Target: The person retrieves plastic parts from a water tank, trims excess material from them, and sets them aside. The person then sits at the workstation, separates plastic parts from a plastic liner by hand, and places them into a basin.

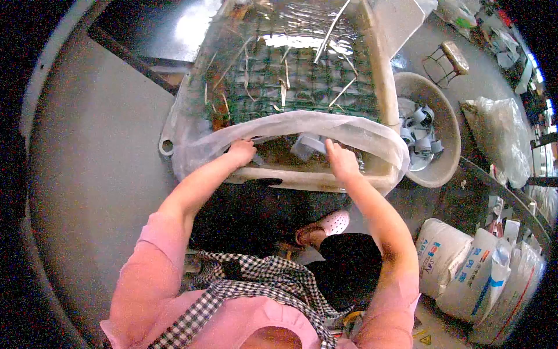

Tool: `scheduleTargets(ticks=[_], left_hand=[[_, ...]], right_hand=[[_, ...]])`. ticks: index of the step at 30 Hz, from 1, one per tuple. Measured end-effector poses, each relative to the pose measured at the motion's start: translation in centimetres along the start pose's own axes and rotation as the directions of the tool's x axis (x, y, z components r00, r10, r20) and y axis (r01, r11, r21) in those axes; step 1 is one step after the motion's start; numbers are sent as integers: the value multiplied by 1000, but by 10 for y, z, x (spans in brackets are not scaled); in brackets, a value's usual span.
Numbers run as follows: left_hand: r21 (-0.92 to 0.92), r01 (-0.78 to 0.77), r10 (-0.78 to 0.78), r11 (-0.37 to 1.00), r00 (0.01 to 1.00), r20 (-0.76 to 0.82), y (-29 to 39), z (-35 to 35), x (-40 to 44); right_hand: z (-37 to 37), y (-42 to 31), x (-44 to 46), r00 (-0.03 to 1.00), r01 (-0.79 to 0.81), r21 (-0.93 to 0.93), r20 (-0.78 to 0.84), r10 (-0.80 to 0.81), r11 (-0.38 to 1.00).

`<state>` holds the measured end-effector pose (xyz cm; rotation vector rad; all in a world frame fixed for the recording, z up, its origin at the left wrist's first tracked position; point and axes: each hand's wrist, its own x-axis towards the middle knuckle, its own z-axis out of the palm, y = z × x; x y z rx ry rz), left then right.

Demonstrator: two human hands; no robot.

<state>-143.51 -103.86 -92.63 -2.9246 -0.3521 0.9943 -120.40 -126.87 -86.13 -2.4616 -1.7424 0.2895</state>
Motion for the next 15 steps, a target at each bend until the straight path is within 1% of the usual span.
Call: scheduleTargets(ticks=[1,2,3,4,5,6,7,8,9,10,11,12,13,14,15], left_hand=[[-92,-6,2,996,999,-42,-6,7,7],[-88,-25,22,996,999,-41,-12,16,10],[-267,-53,22,962,993,-120,-15,11,5],[-432,-96,13,897,981,-191,-18,4,-2],[-497,-95,-10,862,979,-205,-18,-7,-13],[-560,-104,-26,822,975,-219,-14,-18,-22],[-596,-121,-57,794,961,-271,-10,-19,-24],[-629,-151,-79,763,943,-322,-5,-20,-24],[-662,-164,-117,731,926,-358,3,-21,-22],[-693,-177,-154,699,909,-388,9,-22,-20],[-716,-178,-198,675,891,-409,13,-22,-19],[-739,-179,-244,650,872,-425,16,-22,-18],[-719,-215,-224,661,857,-463,17,-18,-15],[-699,-248,-210,671,841,-500,19,-17,-14],[-694,-258,-188,672,847,-497,28,-25,-17]], right_hand=[[3,-6,2,1000,-10,51,-20,11,999],[6,-13,1,999,-26,103,-33,29,994],[3,-21,4,999,-44,161,-16,47,986],[20,-23,14,990,-135,204,-2,138,970],[9,-36,20,982,-191,265,66,180,945],[22,-40,28,982,-189,332,66,177,924],[22,-50,37,963,-256,351,172,207,901],[25,-56,38,978,-200,426,137,156,882],[41,-61,44,980,-191,426,133,148,884],[23,-74,44,951,-253,401,273,149,881],[15,-83,41,935,-215,400,348,69,891],[39,-88,41,965,-126,414,262,14,902],[32,-95,32,986,-39,411,161,-31,911],[27,-101,29,984,-15,323,172,-43,946],[39,-107,33,989,-118,330,125,81,937]])
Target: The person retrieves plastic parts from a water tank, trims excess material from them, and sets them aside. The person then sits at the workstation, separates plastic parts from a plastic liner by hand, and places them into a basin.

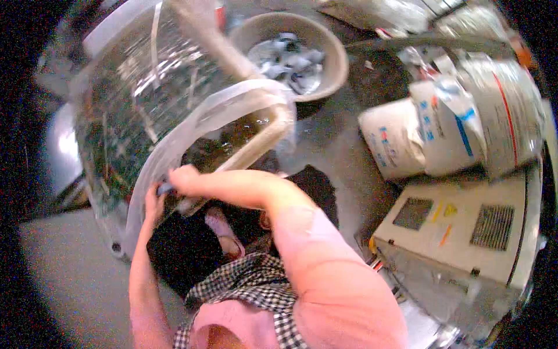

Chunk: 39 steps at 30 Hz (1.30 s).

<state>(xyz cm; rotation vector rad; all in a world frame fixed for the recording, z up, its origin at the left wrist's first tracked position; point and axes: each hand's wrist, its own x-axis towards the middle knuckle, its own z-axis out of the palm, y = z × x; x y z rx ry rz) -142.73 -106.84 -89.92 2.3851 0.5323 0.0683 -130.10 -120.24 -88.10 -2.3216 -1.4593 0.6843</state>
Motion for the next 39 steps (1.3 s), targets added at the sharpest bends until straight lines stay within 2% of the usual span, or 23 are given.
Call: scheduleTargets(ticks=[1,3,6,8,9,11,12,13,14,15,17,18,21,23,24,26,28,30,32,36,37,38,39], left_hand=[[1,-5,5,1000,1000,22,11,-2,-2],[-177,74,-74,981,997,8,9,2,3],[-155,91,-74,984,991,113,16,-12,12],[-117,-8,19,993,996,90,29,-20,11],[-105,-18,29,994,994,109,26,-21,10],[97,-94,62,991,955,290,9,-36,5],[88,41,-66,995,947,314,-5,-37,-3],[115,56,-91,992,941,327,-25,-37,-6],[160,79,-130,984,933,336,-52,-35,-9],[202,106,-171,974,925,338,-67,-35,-14],[251,147,-229,957,914,334,-89,-39,-28],[269,159,-247,950,909,336,-94,-40,-32],[298,185,-287,936,892,349,-103,-42,-46],[316,196,-310,928,878,365,-108,-42,-54],[324,204,-323,924,871,371,-109,-41,-59],[332,214,-337,918,864,375,-113,-45,-67],[338,221,-344,915,866,363,-114,-48,-73],[339,230,-348,912,870,349,-111,-50,-75],[339,231,-345,912,878,330,-111,-47,-73],[342,232,-338,911,894,293,-112,-44,-80],[345,229,-334,910,899,285,-113,-42,-81],[347,222,-325,911,905,273,-113,-41,-83],[349,214,-313,912,914,259,-115,-37,-83]], right_hand=[[12,0,7,992,-96,31,-81,98,995],[3,6,9,995,-25,-18,-99,23,1000],[-10,20,26,987,135,-111,-67,-143,985],[-23,34,30,965,248,-163,-43,-259,955],[-29,41,25,968,232,-149,-59,-243,961],[-45,56,11,975,171,17,-149,-167,985],[-70,66,-5,969,238,31,-73,-235,971],[-66,83,1,943,306,70,-157,-293,949],[-81,92,-6,954,296,28,-62,-294,955],[-95,102,-18,945,310,115,-142,-294,944],[-114,128,-36,981,193,379,-61,-184,905],[-128,137,-57,971,223,289,-152,-185,931],[-132,171,-73,930,246,388,-353,-103,888],[-148,176,-95,977,130,783,-207,58,608],[-148,181,-102,977,129,789,-205,60,600],[-154,189,-105,948,105,865,-236,213,491],[-152,197,-101,866,268,889,-391,311,370],[-158,213,-101,844,321,918,-389,369,233],[-173,228,-97,730,331,897,-441,523,294],[-212,278,-62,593,504,841,-502,630,196],[-216,307,-50,655,476,855,-501,565,206],[-222,313,-45,619,510,858,-419,665,65],[-230,325,-43,469,189,943,-331,819,274]])
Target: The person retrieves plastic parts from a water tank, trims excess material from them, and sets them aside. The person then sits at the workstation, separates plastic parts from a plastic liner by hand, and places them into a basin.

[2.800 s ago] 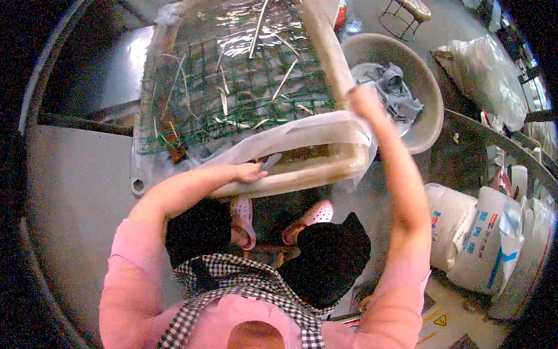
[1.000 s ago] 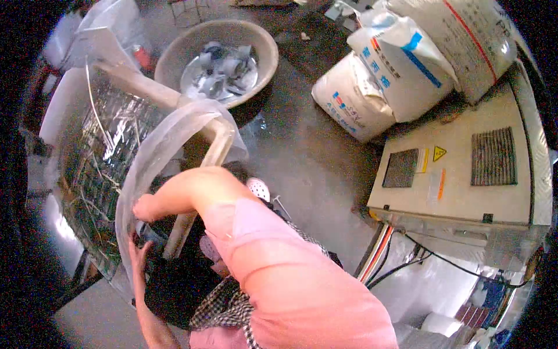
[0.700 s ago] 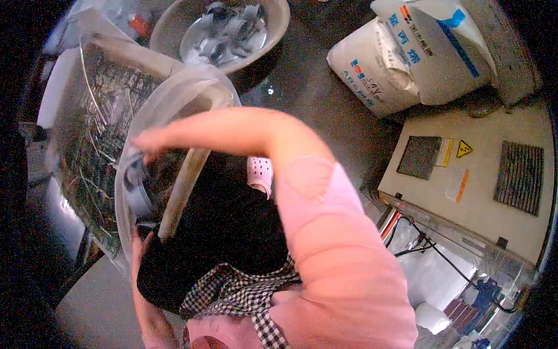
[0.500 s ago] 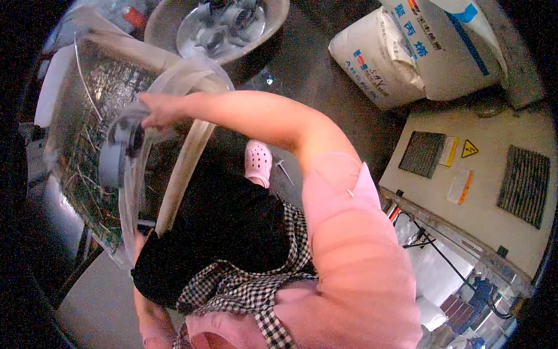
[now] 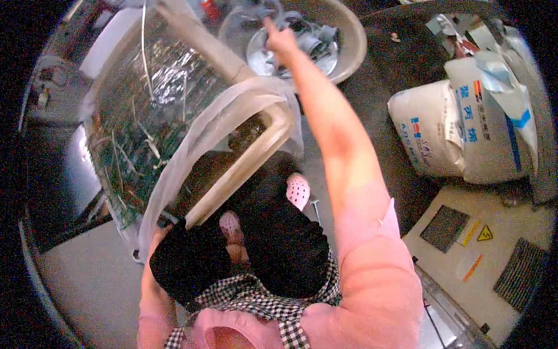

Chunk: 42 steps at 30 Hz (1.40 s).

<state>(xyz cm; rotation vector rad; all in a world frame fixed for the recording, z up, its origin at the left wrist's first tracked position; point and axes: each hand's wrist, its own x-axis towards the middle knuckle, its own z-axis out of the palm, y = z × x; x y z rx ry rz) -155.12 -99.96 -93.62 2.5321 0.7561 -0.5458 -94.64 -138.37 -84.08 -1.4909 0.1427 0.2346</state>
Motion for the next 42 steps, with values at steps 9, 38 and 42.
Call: scheduleTargets(ticks=[9,38,42], left_hand=[[202,-109,177,973,917,-356,-5,19,43],[-48,-242,246,969,960,137,136,-14,86],[-199,-189,218,962,966,138,147,-33,79]], right_hand=[[-106,121,-175,964,249,-816,157,-215,521],[-27,6,-37,614,427,-903,324,-720,-42],[99,-3,-145,539,841,-468,772,-337,273]])
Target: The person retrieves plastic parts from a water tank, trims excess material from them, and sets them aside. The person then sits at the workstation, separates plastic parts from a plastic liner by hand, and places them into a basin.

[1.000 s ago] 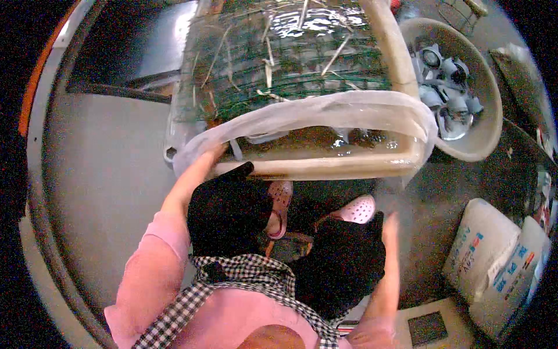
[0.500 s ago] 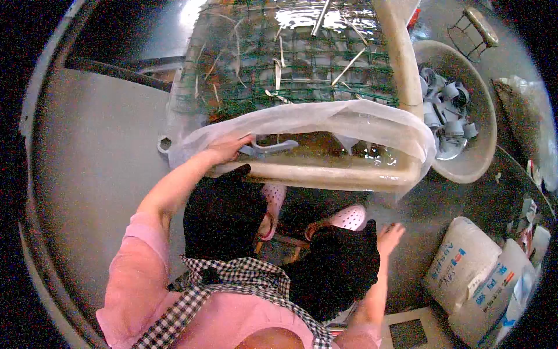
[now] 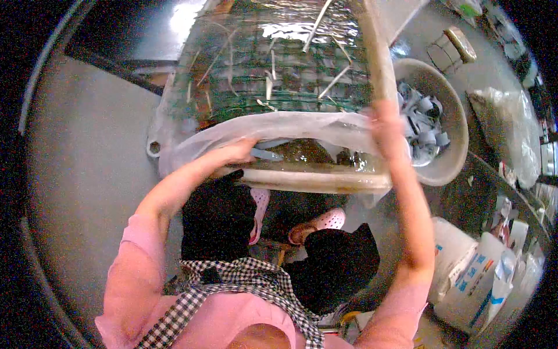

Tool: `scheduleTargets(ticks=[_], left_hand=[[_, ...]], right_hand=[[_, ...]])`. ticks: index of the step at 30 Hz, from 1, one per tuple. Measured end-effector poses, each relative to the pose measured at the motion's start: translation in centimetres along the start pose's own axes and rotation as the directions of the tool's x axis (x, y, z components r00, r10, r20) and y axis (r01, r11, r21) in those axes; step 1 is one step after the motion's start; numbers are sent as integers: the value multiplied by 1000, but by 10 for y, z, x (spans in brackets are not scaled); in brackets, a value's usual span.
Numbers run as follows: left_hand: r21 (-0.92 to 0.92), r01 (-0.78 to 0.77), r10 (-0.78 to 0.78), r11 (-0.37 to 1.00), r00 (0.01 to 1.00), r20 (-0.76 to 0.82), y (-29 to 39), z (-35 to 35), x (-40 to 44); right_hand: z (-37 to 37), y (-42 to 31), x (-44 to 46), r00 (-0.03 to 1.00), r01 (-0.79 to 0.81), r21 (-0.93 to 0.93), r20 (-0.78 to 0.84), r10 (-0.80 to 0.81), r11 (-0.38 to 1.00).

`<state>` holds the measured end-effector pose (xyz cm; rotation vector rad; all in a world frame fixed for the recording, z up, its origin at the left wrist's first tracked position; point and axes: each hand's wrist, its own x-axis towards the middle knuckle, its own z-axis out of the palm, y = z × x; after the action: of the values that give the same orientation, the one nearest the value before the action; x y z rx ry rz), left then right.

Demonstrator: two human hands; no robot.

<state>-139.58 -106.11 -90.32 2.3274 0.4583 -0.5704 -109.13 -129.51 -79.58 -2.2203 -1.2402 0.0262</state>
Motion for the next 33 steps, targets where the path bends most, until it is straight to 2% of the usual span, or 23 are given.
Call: scheduleTargets(ticks=[1,3,5,6,7,9,11,12,13,14,16,17,18,19,20,22,24,26,28,30,31,32,33], left_hand=[[17,-28,29,999,999,-37,9,-2,-1],[37,-34,36,999,997,-62,22,-6,-6],[1,-73,73,997,988,-135,30,-3,-3],[-27,-132,123,991,969,-214,31,-1,-2],[-27,-126,117,992,967,-225,31,-2,-5],[-305,-196,116,932,958,-263,33,-6,-8],[-339,-287,128,896,898,-421,35,4,-16],[-383,-307,101,871,875,-473,41,3,-25],[-258,-363,186,895,831,-525,35,5,-26],[-258,-367,187,894,827,-530,28,8,-29],[-85,-365,182,927,636,-750,9,14,-44],[-77,-180,87,981,756,-649,-12,20,-51],[-42,8,-29,999,844,-536,-33,24,-60],[-21,274,-261,962,888,-378,-48,22,-68],[46,510,-489,859,844,-218,-61,21,-73],[243,574,-379,782,748,-544,-109,38,-73],[28,743,-443,669,428,-788,-162,43,-41],[30,770,-492,638,437,-753,-152,23,-47],[42,794,-535,606,446,-717,-160,16,-41],[183,758,-289,625,443,-848,-187,23,-37],[188,755,-287,629,450,-846,-186,18,-39],[197,728,-325,657,509,-797,-186,11,-42],[204,701,-359,684,566,-742,-187,7,-44]], right_hand=[[21,-45,-10,970,183,20,159,-184,983],[68,-112,-28,754,452,108,485,-444,885],[112,-133,-47,635,721,-71,465,-617,689],[127,-137,-51,656,746,-253,437,-616,616],[138,-137,-50,686,725,-284,383,-619,627],[152,-130,-44,700,714,-311,334,-631,628],[160,-124,-42,784,593,-310,431,-446,743],[158,-124,-38,813,573,-307,333,-478,760],[156,-119,-33,830,548,-311,318,-459,776],[151,-112,-28,848,521,-318,301,-437,792],[130,-99,-20,845,534,-413,257,-468,738],[118,-98,-21,883,458,-371,293,-366,808],[107,-94,-20,884,456,-375,294,-363,807],[98,-89,-20,911,382,-362,302,-281,850],[87,-84,-21,930,303,-353,311,-195,885],[67,-77,-23,949,251,-342,273,-159,906],[52,-70,-24,965,195,-329,232,-121,924],[42,-63,-26,992,-1,-152,123,20,988],[32,-52,-28,996,-53,-101,67,60,993],[27,-20,-29,977,-214,35,24,213,976],[14,-31,-22,877,-480,213,153,456,851],[26,14,-23,903,-422,310,57,426,852],[20,22,-19,872,-481,371,103,479,794]])
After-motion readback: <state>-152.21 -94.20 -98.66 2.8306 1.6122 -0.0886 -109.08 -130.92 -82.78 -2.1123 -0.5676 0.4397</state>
